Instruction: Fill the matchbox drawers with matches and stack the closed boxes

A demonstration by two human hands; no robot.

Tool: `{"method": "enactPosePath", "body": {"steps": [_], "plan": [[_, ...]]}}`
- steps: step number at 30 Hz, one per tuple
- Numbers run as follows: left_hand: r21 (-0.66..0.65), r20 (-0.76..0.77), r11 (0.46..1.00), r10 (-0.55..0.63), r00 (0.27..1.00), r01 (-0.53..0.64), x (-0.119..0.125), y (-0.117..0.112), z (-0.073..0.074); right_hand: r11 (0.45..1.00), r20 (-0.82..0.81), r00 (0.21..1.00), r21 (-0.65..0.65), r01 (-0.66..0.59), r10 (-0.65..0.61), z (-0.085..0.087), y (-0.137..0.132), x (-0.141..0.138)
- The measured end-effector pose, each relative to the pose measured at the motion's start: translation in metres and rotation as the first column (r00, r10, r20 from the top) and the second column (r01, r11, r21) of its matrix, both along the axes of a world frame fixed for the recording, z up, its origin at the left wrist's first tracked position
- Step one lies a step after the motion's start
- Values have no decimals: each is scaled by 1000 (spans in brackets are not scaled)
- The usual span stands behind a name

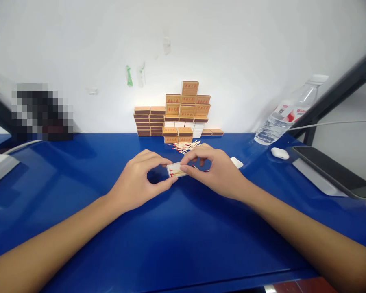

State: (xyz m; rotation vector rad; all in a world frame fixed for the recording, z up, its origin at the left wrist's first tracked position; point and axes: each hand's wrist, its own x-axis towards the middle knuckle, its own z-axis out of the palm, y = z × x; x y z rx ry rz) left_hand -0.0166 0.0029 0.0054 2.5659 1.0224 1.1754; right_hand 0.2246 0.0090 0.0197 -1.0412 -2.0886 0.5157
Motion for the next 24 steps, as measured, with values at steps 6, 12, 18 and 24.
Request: {"method": "enactPosePath", "body": {"steps": [6, 12, 18, 24], "plan": [[-23, -31, 1000, -6, 1000, 6, -1, 0, 0, 986, 149, 987, 144, -79, 57, 7, 5, 10], [-155, -95, 988, -23, 995, 8, -1, 2, 2, 981, 257, 949, 115, 158, -183, 13, 16, 28], [-156, -137, 987, -62, 989, 40, -1, 1, 3, 988, 478, 873, -63, 143, -96, 5, 16, 32], [-128, -156, 991, -44, 987, 24, -1, 3, 0, 996, 432, 902, -69, 47, -12, 13, 21, 47]]}}
